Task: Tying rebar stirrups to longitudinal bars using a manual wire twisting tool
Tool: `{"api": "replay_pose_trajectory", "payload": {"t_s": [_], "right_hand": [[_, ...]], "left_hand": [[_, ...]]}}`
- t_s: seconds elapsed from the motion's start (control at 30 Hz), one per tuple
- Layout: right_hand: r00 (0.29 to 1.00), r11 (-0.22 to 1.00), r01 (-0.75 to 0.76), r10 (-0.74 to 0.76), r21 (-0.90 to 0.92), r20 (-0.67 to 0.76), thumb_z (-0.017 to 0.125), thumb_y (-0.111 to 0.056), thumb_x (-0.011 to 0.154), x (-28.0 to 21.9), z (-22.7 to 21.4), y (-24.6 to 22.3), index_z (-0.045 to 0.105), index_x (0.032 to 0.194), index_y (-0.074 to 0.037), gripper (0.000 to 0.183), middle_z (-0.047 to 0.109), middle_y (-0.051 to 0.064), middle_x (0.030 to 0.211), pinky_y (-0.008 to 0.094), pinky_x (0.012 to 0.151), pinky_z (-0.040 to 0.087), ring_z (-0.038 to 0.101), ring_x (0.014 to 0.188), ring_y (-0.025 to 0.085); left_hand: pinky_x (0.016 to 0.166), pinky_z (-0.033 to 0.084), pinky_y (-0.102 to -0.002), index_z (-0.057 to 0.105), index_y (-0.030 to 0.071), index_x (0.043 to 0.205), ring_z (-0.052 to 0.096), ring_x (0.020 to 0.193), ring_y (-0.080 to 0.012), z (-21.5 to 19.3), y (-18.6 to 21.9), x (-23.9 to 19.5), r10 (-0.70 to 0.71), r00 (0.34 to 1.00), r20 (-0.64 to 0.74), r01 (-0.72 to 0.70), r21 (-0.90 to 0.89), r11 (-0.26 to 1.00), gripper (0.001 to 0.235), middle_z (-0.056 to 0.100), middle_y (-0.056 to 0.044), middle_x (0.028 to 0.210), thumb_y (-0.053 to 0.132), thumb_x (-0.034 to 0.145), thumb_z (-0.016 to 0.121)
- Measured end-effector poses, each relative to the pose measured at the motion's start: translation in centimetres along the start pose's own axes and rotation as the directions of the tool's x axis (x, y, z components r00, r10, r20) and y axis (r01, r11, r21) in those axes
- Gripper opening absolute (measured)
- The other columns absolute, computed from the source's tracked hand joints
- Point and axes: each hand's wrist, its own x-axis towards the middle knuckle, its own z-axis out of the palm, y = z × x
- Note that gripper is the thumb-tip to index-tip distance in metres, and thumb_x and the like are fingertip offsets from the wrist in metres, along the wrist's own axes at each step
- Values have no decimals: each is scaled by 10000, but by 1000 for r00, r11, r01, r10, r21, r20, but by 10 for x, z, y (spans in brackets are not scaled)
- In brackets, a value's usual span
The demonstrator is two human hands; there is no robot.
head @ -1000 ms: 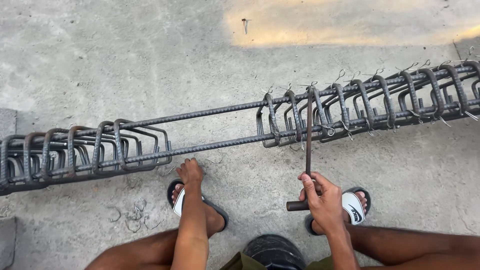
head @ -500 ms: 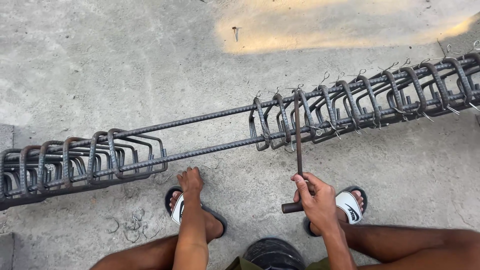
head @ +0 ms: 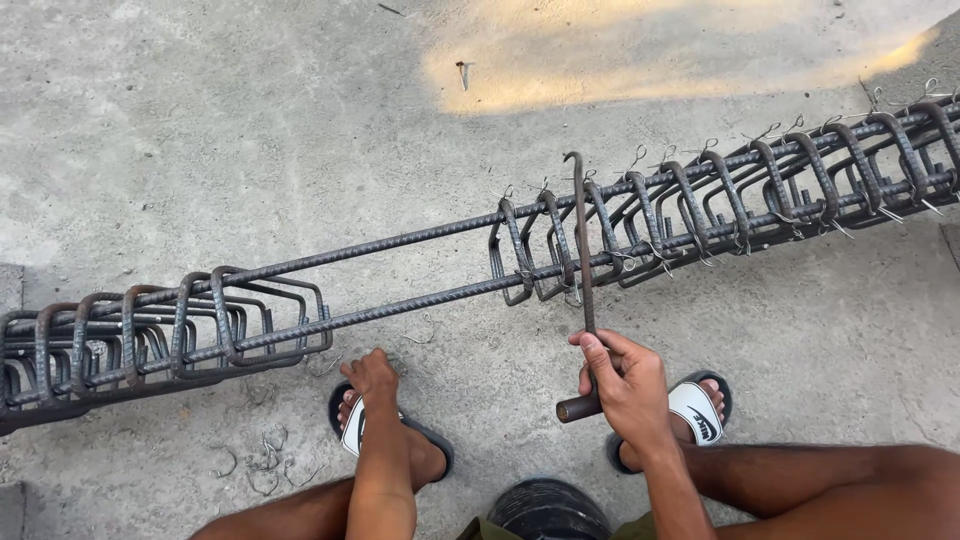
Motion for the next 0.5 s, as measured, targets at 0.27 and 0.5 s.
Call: {"api": "replay_pose_trajectory", "payload": {"t_s": [0.27, 0.5], "right_hand": [[997, 1000, -3, 4, -14, 75, 669, -115, 932, -3, 19, 14, 795, 1033, 18, 209, 672, 77, 511, 233, 357, 414, 598, 419, 119], [997, 1000, 4, -6, 22, 79, 659, -73, 937, -2, 20, 6, 792, 1001, 43, 187, 660, 72, 531, 233, 387, 414, 600, 442, 117]], "left_hand": [[997, 312, -447, 775, 123, 858, 651, 972, -322, -3, -5, 0, -62, 996, 63, 69, -107, 992, 152, 758, -155, 940, 134, 864, 623], [1066, 295, -461, 755, 89, 1015, 638, 1087, -337, -35, 8, 0, -84, 970, 226, 141, -246, 959, 264, 747, -161, 1072, 269, 846, 660]]}}
